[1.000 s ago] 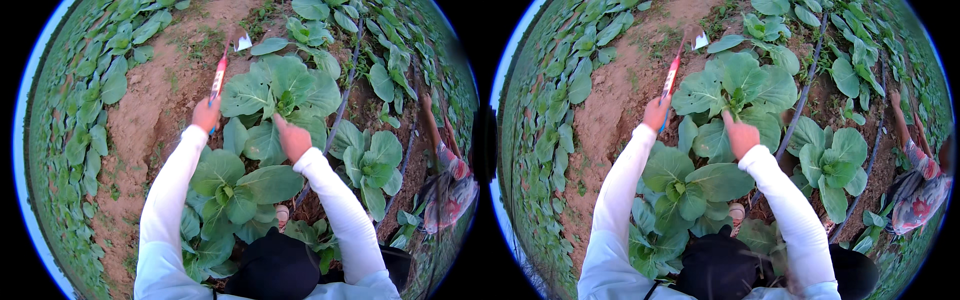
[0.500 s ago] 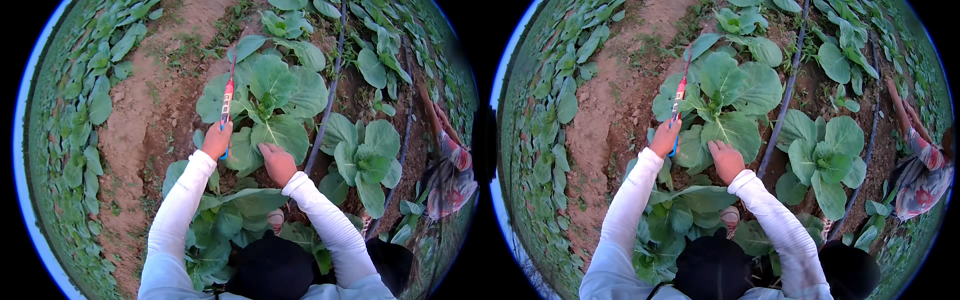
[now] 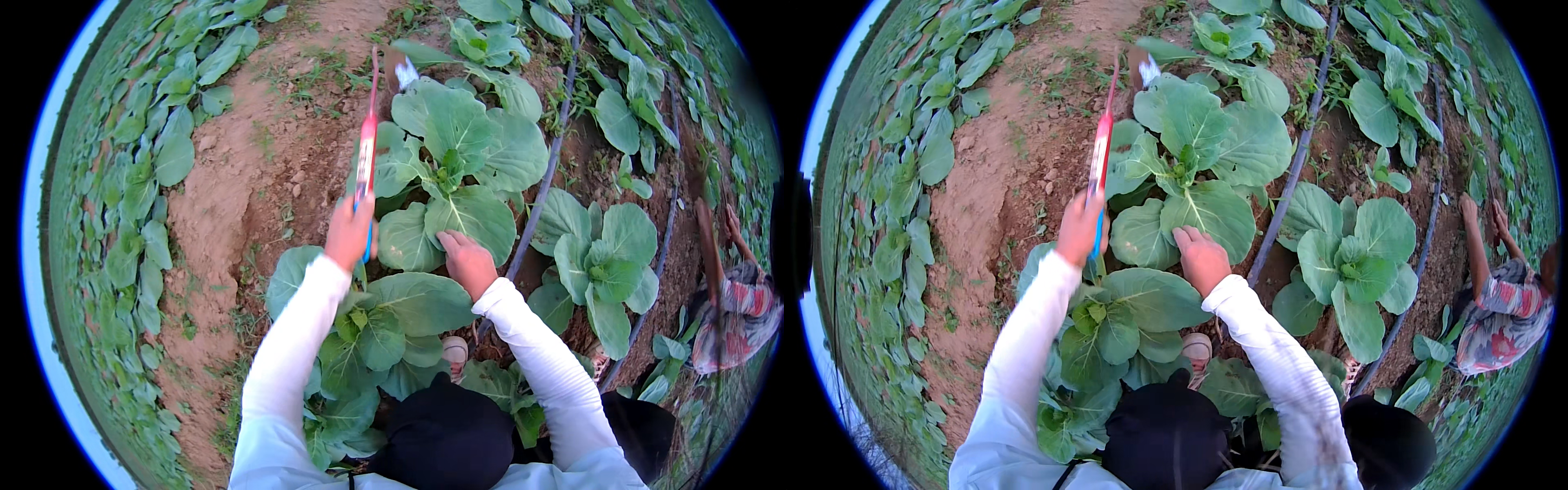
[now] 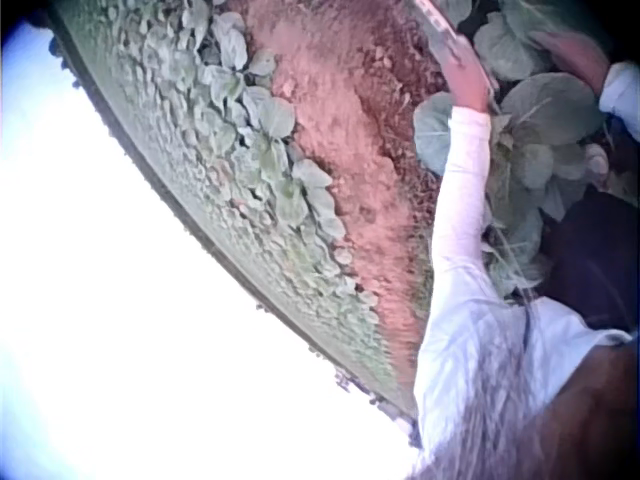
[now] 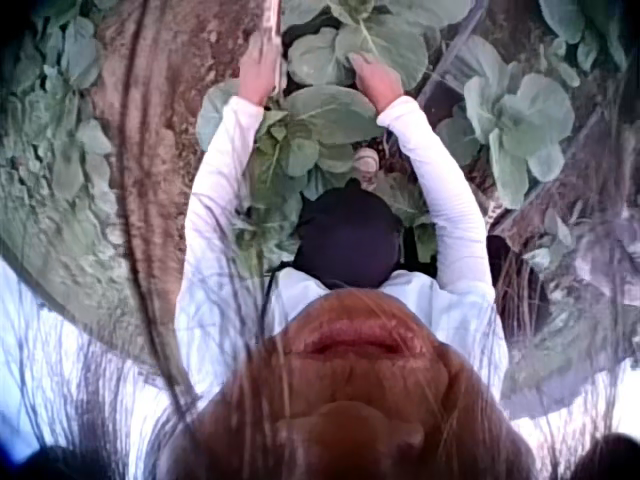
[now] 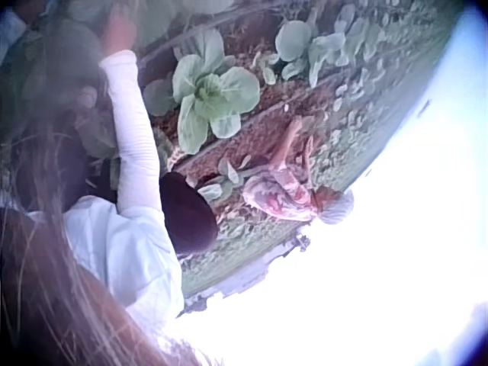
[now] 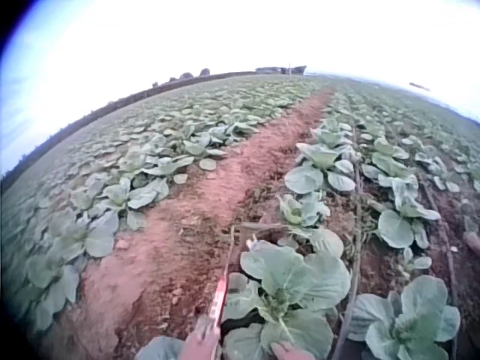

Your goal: The person weeds a vegetable field by hand and with a small hand hoe. They pull weeds from around leafy green plants and use the hoe to loosen soil and remove additional weeds between rows.

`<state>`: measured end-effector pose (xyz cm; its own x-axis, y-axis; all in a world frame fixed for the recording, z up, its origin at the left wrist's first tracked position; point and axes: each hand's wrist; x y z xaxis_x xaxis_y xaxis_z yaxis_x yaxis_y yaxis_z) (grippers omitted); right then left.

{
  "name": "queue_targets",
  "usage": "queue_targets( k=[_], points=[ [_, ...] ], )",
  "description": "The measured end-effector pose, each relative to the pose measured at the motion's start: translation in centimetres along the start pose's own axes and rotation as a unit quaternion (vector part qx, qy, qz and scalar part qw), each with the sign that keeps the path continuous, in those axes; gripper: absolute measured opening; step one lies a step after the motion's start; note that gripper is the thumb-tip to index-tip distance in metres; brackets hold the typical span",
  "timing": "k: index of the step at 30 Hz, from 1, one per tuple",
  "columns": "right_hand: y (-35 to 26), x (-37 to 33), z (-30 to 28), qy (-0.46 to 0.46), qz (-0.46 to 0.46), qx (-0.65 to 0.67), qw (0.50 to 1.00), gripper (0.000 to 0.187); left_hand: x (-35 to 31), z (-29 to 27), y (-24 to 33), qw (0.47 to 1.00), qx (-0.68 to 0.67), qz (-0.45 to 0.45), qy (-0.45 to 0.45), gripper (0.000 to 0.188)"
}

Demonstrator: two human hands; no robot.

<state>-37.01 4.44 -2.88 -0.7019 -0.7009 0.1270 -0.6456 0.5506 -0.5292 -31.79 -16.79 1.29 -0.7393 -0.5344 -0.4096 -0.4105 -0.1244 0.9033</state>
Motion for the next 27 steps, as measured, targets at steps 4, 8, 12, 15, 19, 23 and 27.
queue_targets(
  k=[4, 8, 12, 15, 19, 23, 27],
  points=[
    [-0.7, 0.3, -0.1, -0.015, 0.006, 0.011, 1.000, 0.031, 10.1, -0.6, 3.7, 0.987, 0.138, 0.073, 0.030, 0.040],
    [-1.0, 0.3, 0.3, -0.005, 0.014, 0.032, 0.999, 0.030, 12.5, -4.6, -0.3, 0.947, 0.320, -0.034, -0.015, 0.045],
    [0.1, -0.2, -0.3, 0.012, 0.018, 0.031, 0.999, 0.032, 2.2, -8.4, -6.2, 0.920, 0.391, 0.023, 0.019, 0.037],
    [-0.1, -0.5, -0.5, -0.008, 0.028, 0.042, 0.999, 0.032, -5.0, -12.7, -10.6, 0.943, 0.327, -0.054, 0.010, 0.033],
    [-0.5, -0.7, -1.8, -0.007, 0.039, 0.097, 0.995, 0.033, -8.7, -12.3, -12.0, 0.976, 0.192, 0.103, 0.029, 0.026],
    [-1.2, -1.7, -3.8, 0.080, 0.095, 0.160, 0.979, 0.028, -6.3, -14.6, -13.5, 0.996, 0.056, -0.011, 0.070, 0.026],
    [-0.9, -4.2, -5.6, 0.170, 0.170, 0.172, 0.955, 0.027, 0.3, -10.4, -6.5, 0.946, 0.299, 0.060, 0.110, 0.032]
  ],
)
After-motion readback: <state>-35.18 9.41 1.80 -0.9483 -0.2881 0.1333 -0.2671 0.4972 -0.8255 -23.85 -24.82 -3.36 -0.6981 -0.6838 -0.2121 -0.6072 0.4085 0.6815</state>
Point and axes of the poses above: each hand's wrist, its own x-axis towards the middle knuckle, its own z-axis out of the palm, y = z × x, and after that the axes turned 5 degrees about y, right-handed
